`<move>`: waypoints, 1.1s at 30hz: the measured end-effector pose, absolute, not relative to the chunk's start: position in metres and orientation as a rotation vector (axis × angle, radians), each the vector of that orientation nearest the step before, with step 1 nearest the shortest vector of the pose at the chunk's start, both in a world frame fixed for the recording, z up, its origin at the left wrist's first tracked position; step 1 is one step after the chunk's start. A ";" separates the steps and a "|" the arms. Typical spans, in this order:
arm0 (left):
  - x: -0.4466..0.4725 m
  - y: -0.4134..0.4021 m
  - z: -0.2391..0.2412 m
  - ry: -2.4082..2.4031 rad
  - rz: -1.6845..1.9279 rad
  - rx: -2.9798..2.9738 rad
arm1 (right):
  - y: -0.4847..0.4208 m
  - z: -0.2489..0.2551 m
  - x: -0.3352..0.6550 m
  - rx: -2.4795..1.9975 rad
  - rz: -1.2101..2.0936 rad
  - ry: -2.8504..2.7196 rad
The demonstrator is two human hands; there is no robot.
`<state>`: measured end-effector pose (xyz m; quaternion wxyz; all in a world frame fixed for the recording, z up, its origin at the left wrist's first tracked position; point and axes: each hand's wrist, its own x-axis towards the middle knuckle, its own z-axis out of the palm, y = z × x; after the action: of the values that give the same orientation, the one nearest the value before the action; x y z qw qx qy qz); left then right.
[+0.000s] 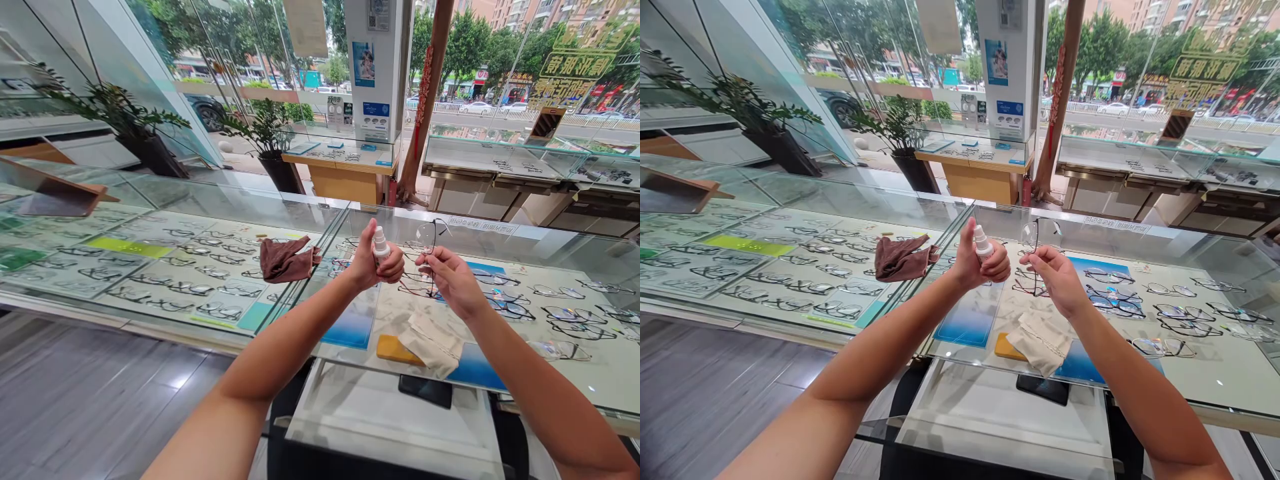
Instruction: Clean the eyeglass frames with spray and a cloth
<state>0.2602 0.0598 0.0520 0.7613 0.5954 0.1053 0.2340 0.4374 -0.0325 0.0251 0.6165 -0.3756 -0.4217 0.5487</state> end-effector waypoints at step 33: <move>0.259 0.056 0.037 0.565 0.623 1.931 | -0.030 0.027 0.438 -0.782 1.328 -0.842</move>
<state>0.2590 0.0559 0.0369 0.4950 0.7965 0.2333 0.2571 0.4381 -0.0297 0.0268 0.6387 -0.3428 -0.3688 0.5818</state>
